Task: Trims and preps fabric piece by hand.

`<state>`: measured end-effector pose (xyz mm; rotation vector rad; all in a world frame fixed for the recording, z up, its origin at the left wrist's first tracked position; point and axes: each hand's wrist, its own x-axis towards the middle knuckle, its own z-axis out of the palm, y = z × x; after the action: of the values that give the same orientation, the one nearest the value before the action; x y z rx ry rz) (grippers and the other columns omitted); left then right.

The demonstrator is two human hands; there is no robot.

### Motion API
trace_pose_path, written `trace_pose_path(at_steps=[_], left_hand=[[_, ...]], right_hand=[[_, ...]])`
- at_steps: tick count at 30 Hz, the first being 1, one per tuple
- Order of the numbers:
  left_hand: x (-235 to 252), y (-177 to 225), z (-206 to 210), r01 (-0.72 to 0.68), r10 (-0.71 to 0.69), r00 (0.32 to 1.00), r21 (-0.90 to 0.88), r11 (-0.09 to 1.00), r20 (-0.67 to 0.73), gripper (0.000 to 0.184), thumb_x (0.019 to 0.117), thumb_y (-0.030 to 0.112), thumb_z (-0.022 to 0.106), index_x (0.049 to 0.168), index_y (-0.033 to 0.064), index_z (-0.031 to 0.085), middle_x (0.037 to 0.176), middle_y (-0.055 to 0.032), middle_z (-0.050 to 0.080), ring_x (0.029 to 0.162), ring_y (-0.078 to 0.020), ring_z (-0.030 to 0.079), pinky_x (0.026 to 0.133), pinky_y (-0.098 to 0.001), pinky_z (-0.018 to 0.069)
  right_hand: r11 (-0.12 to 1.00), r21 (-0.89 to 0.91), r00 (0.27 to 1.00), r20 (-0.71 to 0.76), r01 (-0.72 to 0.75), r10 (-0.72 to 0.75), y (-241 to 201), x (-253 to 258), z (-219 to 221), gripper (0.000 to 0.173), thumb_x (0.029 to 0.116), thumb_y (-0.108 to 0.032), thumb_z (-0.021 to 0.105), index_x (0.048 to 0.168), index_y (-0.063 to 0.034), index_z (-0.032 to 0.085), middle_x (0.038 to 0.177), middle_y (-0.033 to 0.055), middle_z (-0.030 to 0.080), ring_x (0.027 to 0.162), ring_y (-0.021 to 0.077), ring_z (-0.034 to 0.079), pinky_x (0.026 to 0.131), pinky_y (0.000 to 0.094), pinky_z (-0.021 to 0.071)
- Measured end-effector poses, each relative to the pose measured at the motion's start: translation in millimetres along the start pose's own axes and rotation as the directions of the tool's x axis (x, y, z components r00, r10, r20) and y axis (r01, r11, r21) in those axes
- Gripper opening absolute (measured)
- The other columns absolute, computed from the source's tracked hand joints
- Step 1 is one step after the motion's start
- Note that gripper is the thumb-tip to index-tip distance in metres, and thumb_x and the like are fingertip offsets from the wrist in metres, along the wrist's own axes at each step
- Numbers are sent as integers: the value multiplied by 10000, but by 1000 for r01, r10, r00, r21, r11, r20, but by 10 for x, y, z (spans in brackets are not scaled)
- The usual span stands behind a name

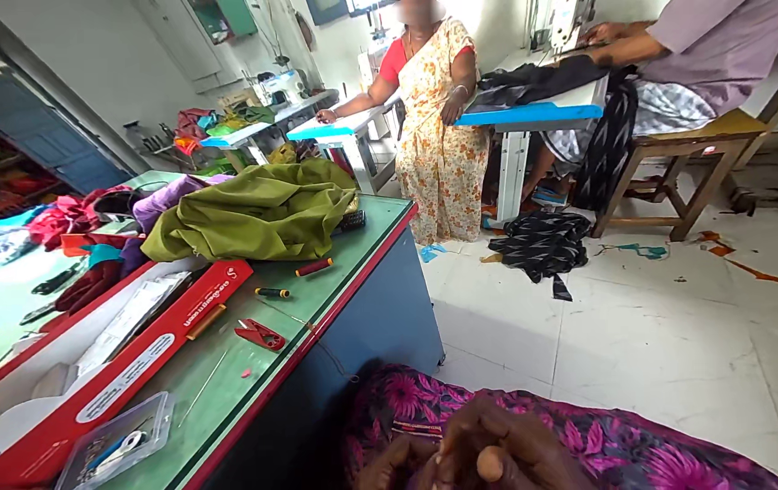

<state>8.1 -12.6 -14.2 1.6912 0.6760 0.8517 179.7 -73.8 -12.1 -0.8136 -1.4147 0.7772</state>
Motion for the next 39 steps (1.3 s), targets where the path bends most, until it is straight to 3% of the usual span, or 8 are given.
trace_pose_path(at_steps=[6, 11, 15, 17, 20, 24, 34, 39], left_hand=[[-8, 19, -16, 5, -6, 1000, -66, 998, -13, 124, 933, 4, 604, 920, 70, 708, 863, 167, 673, 799, 115, 596, 733, -106, 503], [5, 8, -65, -1, -2, 1000, -167, 986, -16, 183, 951, 53, 613, 912, 178, 741, 902, 210, 690, 843, 121, 612, 765, -102, 510], [4, -2, -87, 15, -18, 1000, -232, 973, -9, 193, 964, 77, 615, 926, 209, 751, 911, 212, 699, 845, 115, 621, 765, -106, 518], [-2, -6, -87, 29, -33, 999, -227, 973, -17, 197, 961, 58, 608, 924, 192, 748, 914, 201, 702, 843, 107, 626, 764, -111, 521], [-9, -14, -90, 31, -35, 999, -195, 980, -19, 193, 955, 24, 601, 920, 156, 738, 910, 184, 697, 841, 97, 626, 767, -118, 526], [-18, -21, -89, -4, 6, 1000, -126, 992, 10, 132, 945, 22, 620, 937, 117, 712, 892, 186, 690, 824, 111, 615, 756, -117, 523], [-11, 14, -99, -13, 29, 986, -99, 995, 164, 85, 954, 77, 643, 927, 37, 712, 886, 154, 676, 814, 132, 567, 727, -96, 476], [-56, -89, -97, -12, -12, 985, 136, 991, 174, 205, 933, 122, 669, 919, -72, 733, 868, -25, 717, 806, 88, 586, 749, -120, 481]], right_hand=[[859, 469, 931, -179, -203, 317, 1, 35, -54, 344, 1083, -472, 381, 1127, -189, 572, 899, -93, 762, 667, 18, 719, 600, 181, 603], [623, 683, 839, -26, -382, 543, -3, 92, -145, 395, 1115, -291, 202, 1083, -153, 571, 790, -68, 728, 620, 16, 692, 587, 161, 582], [575, 667, 781, 16, -474, 625, 25, 117, -174, 328, 1106, -234, 254, 1042, -157, 566, 735, -82, 697, 587, 6, 673, 568, 154, 574], [703, 547, 808, -80, -454, 584, 29, 115, -141, 247, 1099, -192, 312, 1039, -155, 549, 729, -99, 690, 596, 1, 672, 565, 160, 573], [966, 17, 943, -213, -259, 257, 118, 36, -82, 206, 1030, -229, 580, 1089, -36, 624, 932, -44, 704, 835, 1, 682, 716, 195, 575], [945, -319, 997, -15, 72, -81, 182, 21, -17, 255, 973, -283, 681, 1035, -38, 715, 1112, 123, 723, 1115, 174, 658, 968, 299, 510], [966, -149, 977, 71, 210, -202, 301, 20, -86, 329, 987, -360, 646, 909, -41, 650, 1176, 89, 678, 1165, 77, 597, 989, 181, 462], [971, 111, 972, 85, 211, -221, 180, 26, -172, 264, 999, -358, 645, 931, -103, 653, 1209, -11, 693, 1251, 73, 588, 1066, 256, 477]])
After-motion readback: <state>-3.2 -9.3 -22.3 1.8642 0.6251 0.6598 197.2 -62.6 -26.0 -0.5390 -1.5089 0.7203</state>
